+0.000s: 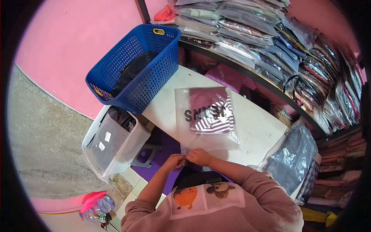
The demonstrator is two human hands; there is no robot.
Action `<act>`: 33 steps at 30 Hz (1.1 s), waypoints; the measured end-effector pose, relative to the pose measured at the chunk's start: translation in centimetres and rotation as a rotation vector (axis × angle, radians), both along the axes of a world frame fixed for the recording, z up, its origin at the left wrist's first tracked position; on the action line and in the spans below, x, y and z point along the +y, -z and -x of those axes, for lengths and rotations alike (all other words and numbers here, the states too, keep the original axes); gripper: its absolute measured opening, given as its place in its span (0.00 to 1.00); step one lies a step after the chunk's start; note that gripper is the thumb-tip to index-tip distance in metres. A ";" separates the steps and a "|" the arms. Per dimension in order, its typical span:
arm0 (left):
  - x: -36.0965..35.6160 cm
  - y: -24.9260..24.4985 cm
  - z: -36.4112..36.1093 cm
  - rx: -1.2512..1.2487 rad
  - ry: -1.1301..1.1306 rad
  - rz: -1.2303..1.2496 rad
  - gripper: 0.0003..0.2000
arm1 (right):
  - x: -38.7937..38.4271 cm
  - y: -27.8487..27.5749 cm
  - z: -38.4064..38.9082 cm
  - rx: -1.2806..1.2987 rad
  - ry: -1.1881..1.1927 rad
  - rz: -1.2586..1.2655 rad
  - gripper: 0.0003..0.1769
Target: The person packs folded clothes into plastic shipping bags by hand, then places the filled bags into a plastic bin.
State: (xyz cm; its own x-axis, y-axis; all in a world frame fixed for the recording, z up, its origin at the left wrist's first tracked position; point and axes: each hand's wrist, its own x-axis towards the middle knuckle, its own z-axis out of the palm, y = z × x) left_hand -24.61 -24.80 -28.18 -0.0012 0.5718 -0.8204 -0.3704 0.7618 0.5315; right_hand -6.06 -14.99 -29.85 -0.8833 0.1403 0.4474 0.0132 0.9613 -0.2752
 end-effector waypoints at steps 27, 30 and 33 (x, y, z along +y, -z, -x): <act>0.8 1.5 -1.9 1.110 0.885 -0.506 0.09 | 6.1 -2.3 -25.4 -0.378 0.695 0.144 0.20; 6.9 -0.6 -2.4 1.291 0.445 -0.748 0.19 | 9.1 -3.3 -19.2 -0.204 0.764 0.262 0.29; 13.8 -2.9 -5.0 1.418 0.474 -0.920 0.32 | 11.7 -3.5 -12.1 -0.194 0.893 0.279 0.34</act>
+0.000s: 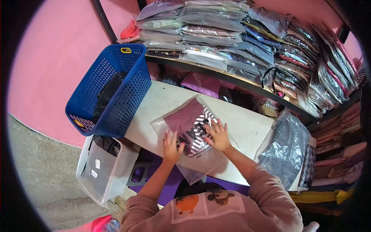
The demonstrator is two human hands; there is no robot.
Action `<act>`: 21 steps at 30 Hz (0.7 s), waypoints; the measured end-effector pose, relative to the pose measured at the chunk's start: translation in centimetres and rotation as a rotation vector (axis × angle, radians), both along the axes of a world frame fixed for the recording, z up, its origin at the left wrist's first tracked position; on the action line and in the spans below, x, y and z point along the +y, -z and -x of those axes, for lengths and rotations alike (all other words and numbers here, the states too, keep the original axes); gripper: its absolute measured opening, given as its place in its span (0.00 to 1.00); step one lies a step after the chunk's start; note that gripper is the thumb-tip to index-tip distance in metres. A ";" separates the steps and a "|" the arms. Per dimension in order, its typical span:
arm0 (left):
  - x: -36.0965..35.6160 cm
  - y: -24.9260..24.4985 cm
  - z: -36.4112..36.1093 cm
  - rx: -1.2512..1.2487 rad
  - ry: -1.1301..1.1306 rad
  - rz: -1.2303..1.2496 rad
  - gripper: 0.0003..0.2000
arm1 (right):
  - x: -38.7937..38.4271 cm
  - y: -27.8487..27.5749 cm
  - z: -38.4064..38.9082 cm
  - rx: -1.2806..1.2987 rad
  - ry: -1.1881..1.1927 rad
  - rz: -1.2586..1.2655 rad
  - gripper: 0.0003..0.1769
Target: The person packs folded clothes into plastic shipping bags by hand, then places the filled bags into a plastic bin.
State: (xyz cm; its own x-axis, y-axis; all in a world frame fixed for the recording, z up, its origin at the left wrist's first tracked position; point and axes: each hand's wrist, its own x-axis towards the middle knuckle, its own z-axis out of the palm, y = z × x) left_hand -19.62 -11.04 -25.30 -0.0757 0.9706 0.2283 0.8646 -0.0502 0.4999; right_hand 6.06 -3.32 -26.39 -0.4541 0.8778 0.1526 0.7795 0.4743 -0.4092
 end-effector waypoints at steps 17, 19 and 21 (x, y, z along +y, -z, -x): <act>4.7 5.1 -1.8 0.262 0.080 0.299 0.43 | 3.1 2.7 4.2 -0.227 0.012 0.122 0.41; 4.8 5.0 -1.9 0.273 0.077 0.283 0.43 | 3.3 2.8 4.2 -0.224 0.011 0.124 0.41; 4.8 4.8 -1.9 0.279 0.079 0.242 0.42 | 3.4 2.7 4.3 -0.225 0.007 0.137 0.41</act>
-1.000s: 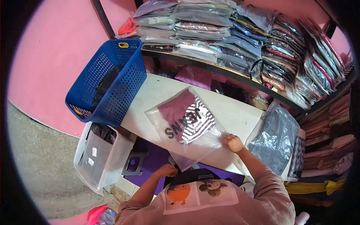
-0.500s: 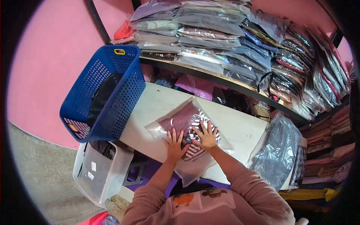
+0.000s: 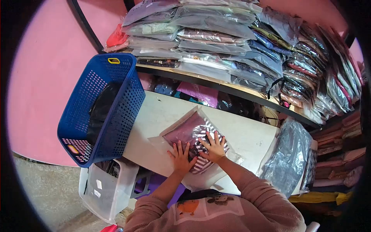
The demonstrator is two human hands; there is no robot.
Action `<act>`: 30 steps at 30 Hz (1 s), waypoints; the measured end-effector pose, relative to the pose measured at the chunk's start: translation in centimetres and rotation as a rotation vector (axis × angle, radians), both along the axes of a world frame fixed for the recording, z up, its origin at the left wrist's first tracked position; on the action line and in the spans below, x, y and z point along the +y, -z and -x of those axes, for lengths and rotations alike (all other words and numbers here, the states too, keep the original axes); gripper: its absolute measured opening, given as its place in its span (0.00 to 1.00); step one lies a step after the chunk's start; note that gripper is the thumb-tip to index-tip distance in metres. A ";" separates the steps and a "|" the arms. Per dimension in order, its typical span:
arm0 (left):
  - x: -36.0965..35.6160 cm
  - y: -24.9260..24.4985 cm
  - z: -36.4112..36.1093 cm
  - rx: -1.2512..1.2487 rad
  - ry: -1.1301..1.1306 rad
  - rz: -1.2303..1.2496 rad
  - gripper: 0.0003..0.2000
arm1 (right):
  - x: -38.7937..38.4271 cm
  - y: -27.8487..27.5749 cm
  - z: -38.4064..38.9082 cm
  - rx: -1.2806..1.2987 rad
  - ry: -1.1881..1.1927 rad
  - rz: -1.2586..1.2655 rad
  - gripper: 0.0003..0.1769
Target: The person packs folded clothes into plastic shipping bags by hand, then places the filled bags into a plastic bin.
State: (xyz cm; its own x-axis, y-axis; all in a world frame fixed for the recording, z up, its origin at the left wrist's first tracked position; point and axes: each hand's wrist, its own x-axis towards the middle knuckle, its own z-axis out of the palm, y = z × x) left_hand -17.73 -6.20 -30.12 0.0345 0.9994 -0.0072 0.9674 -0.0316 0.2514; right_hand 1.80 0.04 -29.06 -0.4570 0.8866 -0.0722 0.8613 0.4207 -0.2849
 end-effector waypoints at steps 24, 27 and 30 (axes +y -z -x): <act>13.9 -14.1 9.0 -1.157 0.163 0.004 0.18 | 1.2 -23.0 -15.0 0.705 0.330 -0.339 0.11; 11.7 -10.3 13.0 -0.873 0.348 -0.213 0.18 | -1.0 -22.2 -14.5 0.754 0.148 -0.151 0.11; 6.6 -9.8 13.3 -0.584 0.326 -0.176 0.14 | -3.3 -15.6 -13.6 0.590 -0.001 0.017 0.10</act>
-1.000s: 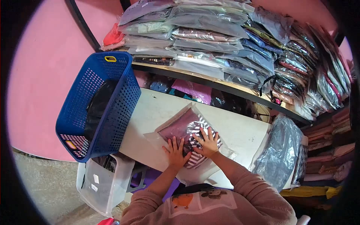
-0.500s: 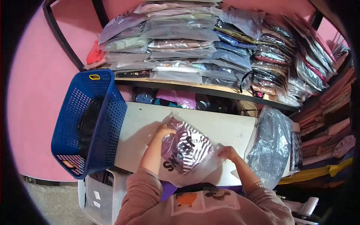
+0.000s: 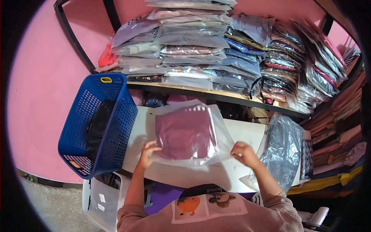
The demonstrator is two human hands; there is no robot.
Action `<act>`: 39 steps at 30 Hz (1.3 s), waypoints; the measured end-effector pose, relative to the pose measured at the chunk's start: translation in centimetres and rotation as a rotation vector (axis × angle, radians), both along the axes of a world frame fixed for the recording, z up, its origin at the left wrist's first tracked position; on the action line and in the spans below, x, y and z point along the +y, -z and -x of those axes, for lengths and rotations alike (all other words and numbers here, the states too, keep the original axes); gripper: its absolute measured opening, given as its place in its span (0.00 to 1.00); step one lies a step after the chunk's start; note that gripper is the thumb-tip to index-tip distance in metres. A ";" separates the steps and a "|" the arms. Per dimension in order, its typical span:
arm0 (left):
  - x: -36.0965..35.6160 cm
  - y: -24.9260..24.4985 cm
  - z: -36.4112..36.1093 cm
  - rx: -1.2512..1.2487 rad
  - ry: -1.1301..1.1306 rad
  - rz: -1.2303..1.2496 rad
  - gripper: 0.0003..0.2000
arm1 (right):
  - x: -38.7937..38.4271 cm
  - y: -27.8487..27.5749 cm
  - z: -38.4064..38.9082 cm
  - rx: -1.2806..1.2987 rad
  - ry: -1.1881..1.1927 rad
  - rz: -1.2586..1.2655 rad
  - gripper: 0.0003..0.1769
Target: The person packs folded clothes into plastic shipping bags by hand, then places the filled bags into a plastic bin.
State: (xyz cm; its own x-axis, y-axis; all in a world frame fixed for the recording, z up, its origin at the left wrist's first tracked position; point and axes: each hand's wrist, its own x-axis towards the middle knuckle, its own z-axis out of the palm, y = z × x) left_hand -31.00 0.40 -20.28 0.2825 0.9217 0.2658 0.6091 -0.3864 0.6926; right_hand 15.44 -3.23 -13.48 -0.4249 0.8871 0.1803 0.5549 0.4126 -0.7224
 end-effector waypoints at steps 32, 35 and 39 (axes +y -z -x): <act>8.4 13.7 -0.1 -0.767 -0.538 0.757 0.11 | 12.5 20.1 1.8 0.787 0.615 0.732 0.10; 9.6 11.5 0.5 -0.806 -0.588 0.707 0.08 | 13.6 16.0 0.8 0.737 0.513 0.625 0.08; 10.3 11.2 1.6 -0.779 -0.459 0.772 0.08 | 13.6 15.6 1.0 0.717 0.389 0.516 0.09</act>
